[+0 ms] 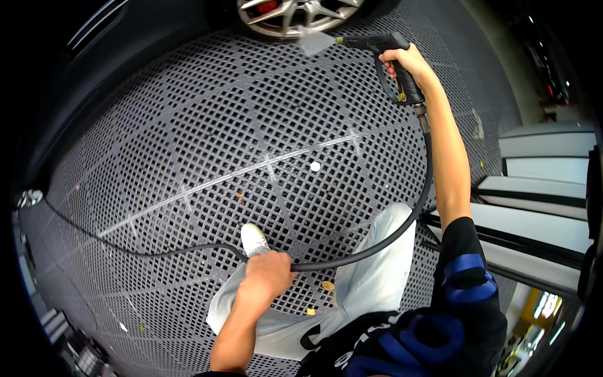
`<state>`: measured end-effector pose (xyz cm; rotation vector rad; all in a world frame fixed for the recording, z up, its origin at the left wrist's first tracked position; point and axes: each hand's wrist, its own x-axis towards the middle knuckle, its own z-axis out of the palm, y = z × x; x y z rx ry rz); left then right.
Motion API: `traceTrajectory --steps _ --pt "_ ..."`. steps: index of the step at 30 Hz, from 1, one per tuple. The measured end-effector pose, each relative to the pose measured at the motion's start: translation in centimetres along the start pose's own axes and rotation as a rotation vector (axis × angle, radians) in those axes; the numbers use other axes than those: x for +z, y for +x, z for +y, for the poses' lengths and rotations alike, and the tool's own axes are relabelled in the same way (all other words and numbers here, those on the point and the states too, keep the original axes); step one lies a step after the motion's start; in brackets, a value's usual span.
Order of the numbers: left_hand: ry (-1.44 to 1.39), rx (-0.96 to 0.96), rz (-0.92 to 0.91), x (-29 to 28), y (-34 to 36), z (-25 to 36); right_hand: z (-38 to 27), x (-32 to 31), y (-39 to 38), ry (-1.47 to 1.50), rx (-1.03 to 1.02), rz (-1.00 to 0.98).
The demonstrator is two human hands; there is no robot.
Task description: The person uses a high-pressure water hose to wash a silver sports car in a garage. They spray the rear, sides, and front of the vehicle, then focus on cleaning the wheels and tires.
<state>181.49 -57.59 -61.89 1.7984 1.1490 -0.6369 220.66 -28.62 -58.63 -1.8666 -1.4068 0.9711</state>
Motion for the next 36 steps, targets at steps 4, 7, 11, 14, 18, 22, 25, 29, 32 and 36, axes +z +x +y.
traceTrajectory --steps 4,7,11,14,18,22,25,29,32,36 --pt "-0.017 -0.131 0.287 -0.3 -3.7 0.8 1.6 1.7 1.5 0.106 -0.029 -0.045" --pt "-0.097 -0.172 0.346 -0.2 -6.0 1.5 2.7 2.4 1.8 0.182 0.016 -0.044" --pt "-0.209 -0.194 0.436 1.7 -7.9 1.5 3.6 3.1 2.1 0.276 0.007 -0.092" --pt "-0.275 -0.231 0.552 4.2 -8.7 1.7 4.0 3.8 2.1 0.355 -0.030 -0.115" --pt "-0.269 -0.185 0.757 6.1 -9.5 1.8 3.9 5.0 2.2 0.382 -0.063 -0.106" --pt "-0.301 -0.238 0.880 6.5 -10.6 1.9 3.9 6.0 2.3 0.404 -0.054 -0.124" --pt "-0.254 -0.271 0.926 6.5 -10.8 2.1 4.3 6.2 2.4 0.417 -0.033 -0.104" --pt "-0.302 -0.266 0.884 6.6 -10.4 2.4 5.2 5.9 2.7 0.435 -0.032 -0.112" --pt "-0.231 -0.235 0.863 6.5 -10.1 2.5 5.7 5.9 3.1 0.458 -0.048 -0.136" --pt "-0.229 -0.230 0.889 6.3 -10.0 2.7 6.1 6.2 3.3 0.470 -0.043 -0.136"
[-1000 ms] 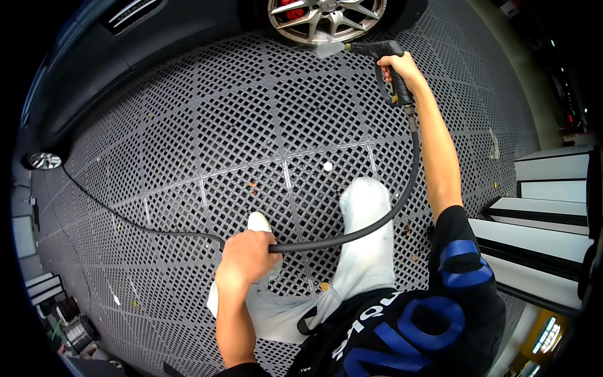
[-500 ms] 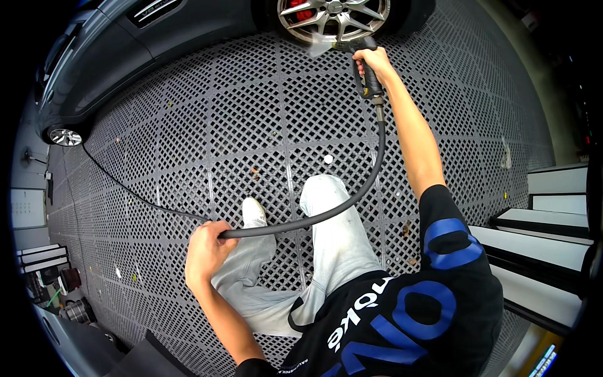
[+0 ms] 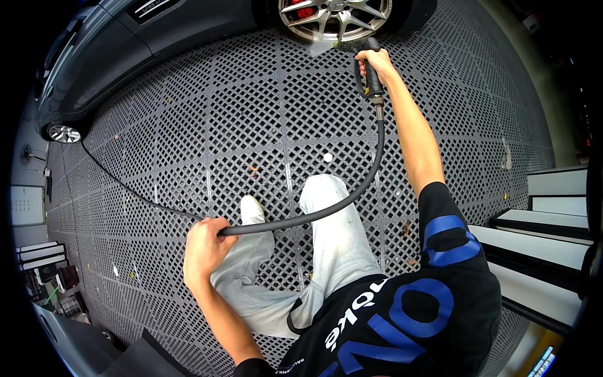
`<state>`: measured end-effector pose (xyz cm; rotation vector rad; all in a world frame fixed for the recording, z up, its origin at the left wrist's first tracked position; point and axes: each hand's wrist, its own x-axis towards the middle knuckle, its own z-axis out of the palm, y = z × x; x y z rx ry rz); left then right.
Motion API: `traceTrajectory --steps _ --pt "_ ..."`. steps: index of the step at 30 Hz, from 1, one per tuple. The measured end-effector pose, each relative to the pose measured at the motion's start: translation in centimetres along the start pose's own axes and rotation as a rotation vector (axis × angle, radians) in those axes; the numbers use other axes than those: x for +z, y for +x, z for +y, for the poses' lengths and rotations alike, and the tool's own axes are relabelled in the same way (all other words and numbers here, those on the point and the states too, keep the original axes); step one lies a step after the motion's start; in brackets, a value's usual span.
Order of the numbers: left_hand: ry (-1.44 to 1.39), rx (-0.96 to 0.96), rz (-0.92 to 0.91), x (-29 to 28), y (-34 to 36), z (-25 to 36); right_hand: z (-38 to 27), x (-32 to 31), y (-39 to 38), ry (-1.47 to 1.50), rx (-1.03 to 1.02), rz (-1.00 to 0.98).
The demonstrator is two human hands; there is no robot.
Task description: The person uses a high-pressure water hose to wash a silver sports car in a garage. They spray the rear, sides, and front of the vehicle, then focus on cleaning the wheels and tires.
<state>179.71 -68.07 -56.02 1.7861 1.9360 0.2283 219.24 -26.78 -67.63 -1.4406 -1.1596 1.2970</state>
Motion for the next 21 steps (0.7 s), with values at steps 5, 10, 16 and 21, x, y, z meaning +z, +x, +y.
traceTrajectory --steps 5,10,16,21 --pt "0.029 -0.021 -0.050 -0.2 -0.1 0.1 0.3 0.3 -0.1 0.029 0.015 -0.001" --pt "0.028 -0.015 -0.050 -0.4 -0.1 0.3 0.3 0.6 -0.6 0.025 -0.004 -0.020" --pt "0.042 -0.011 -0.060 -0.3 0.0 0.3 0.2 0.9 -0.8 0.007 -0.006 -0.030" --pt "0.045 0.004 -0.063 -0.2 0.1 0.4 0.0 1.2 -0.5 -0.009 -0.016 -0.042"
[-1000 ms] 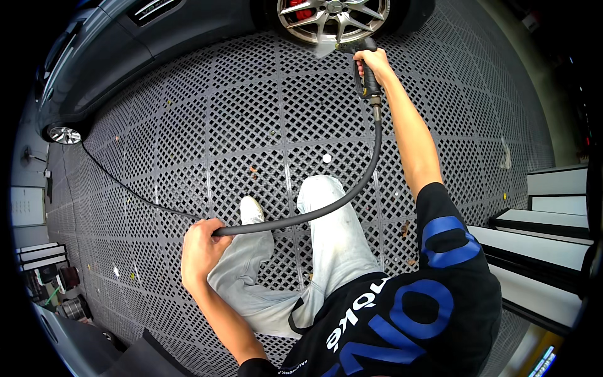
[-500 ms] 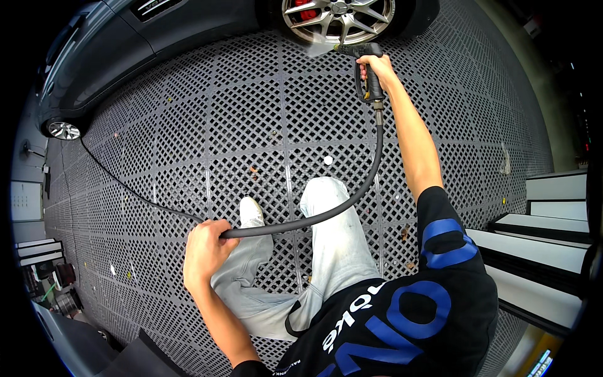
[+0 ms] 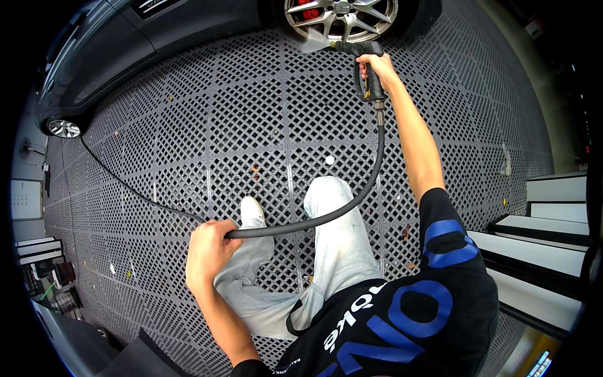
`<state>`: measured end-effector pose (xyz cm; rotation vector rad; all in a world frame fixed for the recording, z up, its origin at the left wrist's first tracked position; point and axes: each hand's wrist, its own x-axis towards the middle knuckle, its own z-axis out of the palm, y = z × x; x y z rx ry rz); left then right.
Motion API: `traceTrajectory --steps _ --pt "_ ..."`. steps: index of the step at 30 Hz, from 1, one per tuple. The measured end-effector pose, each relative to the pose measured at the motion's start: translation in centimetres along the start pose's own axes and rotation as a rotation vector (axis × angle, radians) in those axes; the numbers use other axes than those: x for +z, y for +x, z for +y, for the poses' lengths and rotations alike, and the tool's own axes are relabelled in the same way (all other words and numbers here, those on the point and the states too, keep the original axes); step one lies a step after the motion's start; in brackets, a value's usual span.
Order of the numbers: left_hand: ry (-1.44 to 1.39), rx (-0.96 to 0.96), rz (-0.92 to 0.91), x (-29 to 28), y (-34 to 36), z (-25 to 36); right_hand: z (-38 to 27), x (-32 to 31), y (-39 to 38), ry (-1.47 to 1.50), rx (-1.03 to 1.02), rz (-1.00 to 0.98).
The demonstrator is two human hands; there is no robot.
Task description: The person uses a high-pressure water hose to wash a silver sports car in a garage. They spray the rear, sides, and front of the vehicle, then focus on cleaning the wheels and tires.
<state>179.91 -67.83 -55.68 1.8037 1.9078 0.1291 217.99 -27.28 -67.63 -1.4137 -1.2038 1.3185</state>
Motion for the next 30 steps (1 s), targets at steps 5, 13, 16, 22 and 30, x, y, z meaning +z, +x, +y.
traceTrajectory --steps 5,13,16,22,30 --pt "0.003 -0.016 0.007 0.1 0.0 0.0 -0.4 0.5 -0.1 0.005 -0.020 -0.037" --pt "-0.015 0.007 0.013 0.5 0.0 0.0 -1.0 1.9 0.2 -0.005 -0.038 -0.049" --pt "0.004 0.004 -0.016 0.6 0.1 0.4 -0.9 2.3 0.6 -0.020 -0.058 -0.058" --pt "0.031 0.000 -0.064 0.8 0.7 0.8 -0.6 2.6 1.1 -0.110 -0.032 -0.024" --pt "-0.039 -0.003 -0.069 1.0 1.0 0.3 -0.4 3.2 0.0 -0.043 -0.102 -0.079"
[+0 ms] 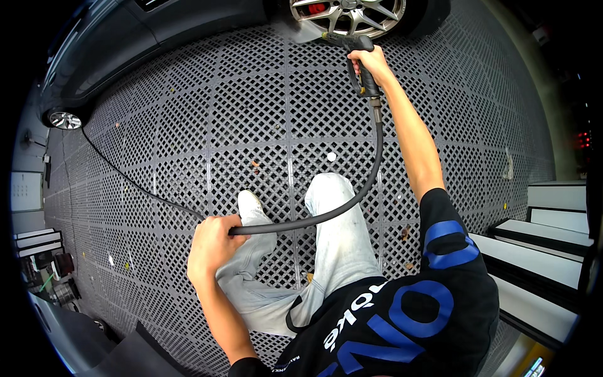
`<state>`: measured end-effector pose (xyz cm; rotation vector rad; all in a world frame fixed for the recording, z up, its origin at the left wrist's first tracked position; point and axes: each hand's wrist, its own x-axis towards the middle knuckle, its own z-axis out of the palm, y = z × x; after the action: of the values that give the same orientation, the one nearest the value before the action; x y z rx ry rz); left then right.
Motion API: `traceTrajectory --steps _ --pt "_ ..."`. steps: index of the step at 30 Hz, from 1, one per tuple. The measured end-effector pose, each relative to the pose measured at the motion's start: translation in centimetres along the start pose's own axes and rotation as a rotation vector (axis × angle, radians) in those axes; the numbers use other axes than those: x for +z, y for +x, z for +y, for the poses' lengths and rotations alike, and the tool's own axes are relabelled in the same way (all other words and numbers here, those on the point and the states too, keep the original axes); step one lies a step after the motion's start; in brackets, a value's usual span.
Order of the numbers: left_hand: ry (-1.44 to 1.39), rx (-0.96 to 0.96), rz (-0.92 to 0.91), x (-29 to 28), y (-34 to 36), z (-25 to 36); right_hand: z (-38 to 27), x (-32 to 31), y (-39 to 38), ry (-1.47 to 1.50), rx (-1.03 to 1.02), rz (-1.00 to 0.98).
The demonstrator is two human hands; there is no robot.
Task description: The person uses a high-pressure water hose to wash a silver sports car in a garage. They spray the rear, sides, and front of the vehicle, then focus on cleaning the wheels and tires.
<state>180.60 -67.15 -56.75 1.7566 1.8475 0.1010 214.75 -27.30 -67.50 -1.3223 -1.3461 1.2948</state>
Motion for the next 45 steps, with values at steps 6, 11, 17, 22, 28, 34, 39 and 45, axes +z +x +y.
traceTrajectory --steps 6,11,17,22,28,34,39,45 --pt "-0.124 -0.089 -0.003 0.0 -0.1 -1.8 -2.3 -1.0 -1.2 -0.003 -0.052 0.077" --pt "-0.118 0.033 0.197 2.2 -1.9 -1.8 -4.2 -2.7 -2.1 0.080 -0.069 0.018" --pt "-0.002 0.000 0.339 2.4 -7.2 -0.2 -4.6 -1.8 -2.0 0.179 -0.071 -0.005" --pt "0.043 0.020 0.490 0.1 -9.7 1.0 -4.7 0.4 -2.2 0.232 -0.063 0.035" --pt "0.186 0.037 0.616 1.7 -10.5 -0.2 -4.9 1.6 -2.3 0.197 -0.046 0.038" --pt "0.066 0.014 0.623 15.2 -9.6 -1.3 -3.0 2.8 -3.6 -0.169 -0.146 0.031" --pt "-0.147 0.017 0.319 18.3 -9.4 -3.6 -3.6 6.3 -4.8 -0.390 -0.267 0.118" --pt "-0.461 0.003 -0.229 14.5 -7.6 -4.8 -8.0 6.2 -4.4 -0.478 -0.100 0.014"
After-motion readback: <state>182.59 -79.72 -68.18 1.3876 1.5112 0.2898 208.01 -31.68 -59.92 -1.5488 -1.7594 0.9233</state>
